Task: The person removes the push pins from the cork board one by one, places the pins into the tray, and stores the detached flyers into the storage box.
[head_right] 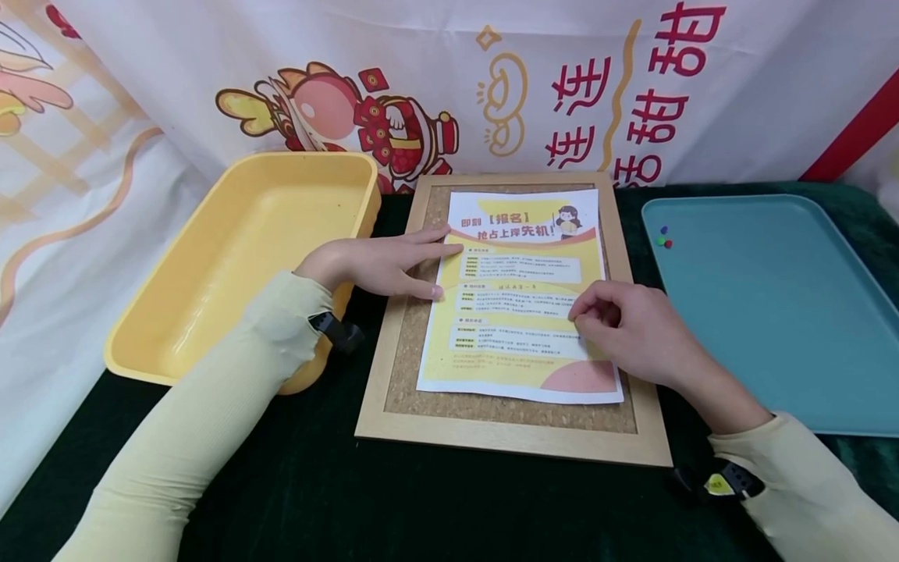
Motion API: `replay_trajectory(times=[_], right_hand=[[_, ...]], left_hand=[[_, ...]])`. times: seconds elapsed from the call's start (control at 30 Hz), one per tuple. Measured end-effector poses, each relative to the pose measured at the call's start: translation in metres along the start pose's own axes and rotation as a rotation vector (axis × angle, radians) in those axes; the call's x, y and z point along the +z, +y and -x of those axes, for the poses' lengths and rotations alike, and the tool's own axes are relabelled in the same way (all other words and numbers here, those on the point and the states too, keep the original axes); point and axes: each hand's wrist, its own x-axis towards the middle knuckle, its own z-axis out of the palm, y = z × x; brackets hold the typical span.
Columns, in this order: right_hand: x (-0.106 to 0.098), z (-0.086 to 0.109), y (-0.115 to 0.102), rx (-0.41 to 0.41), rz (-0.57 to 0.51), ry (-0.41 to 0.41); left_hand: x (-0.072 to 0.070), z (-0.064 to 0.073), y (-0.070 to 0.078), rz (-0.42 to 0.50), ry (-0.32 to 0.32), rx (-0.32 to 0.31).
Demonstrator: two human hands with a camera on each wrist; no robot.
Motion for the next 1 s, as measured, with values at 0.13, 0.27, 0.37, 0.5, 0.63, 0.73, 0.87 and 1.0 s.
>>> replay_trajectory(times=[0.13, 0.27, 0.37, 0.5, 0.63, 0.73, 0.87, 1.0], right_hand=[[0.0014, 0.0001, 0.0006, -0.005, 0.002, 0.005], [0.0028, -0.0003, 0.0016, -0.006, 0.003, 0.008], [0.0035, -0.0008, 0.0019, -0.012, 0.002, 0.013], [0.0045, -0.0012, 0.0031, -0.029, -0.001, 0.024], [0.0050, -0.0011, 0.0054, -0.052, -0.006, 0.050], [0.0049, -0.0012, 0.0066, -0.064, -0.008, 0.067], [0.0049, -0.0013, 0.0070, -0.077, -0.003, 0.083], [0.0050, -0.0019, 0.0062, -0.062, 0.012, 0.060]], left_hand=[[0.0006, -0.0002, -0.0006, 0.005, -0.002, 0.002], [0.0013, -0.0005, -0.0015, 0.009, -0.007, 0.001], [0.0015, -0.0010, -0.0024, 0.010, -0.011, 0.001], [0.0010, -0.0010, -0.0026, 0.013, -0.014, 0.000], [-0.0004, -0.0012, -0.0019, 0.010, -0.011, 0.004], [-0.0012, -0.0014, -0.0017, 0.005, -0.009, 0.005], [-0.0021, -0.0011, -0.0010, 0.001, -0.013, -0.001], [-0.0017, -0.0011, -0.0011, 0.004, -0.019, -0.004]])
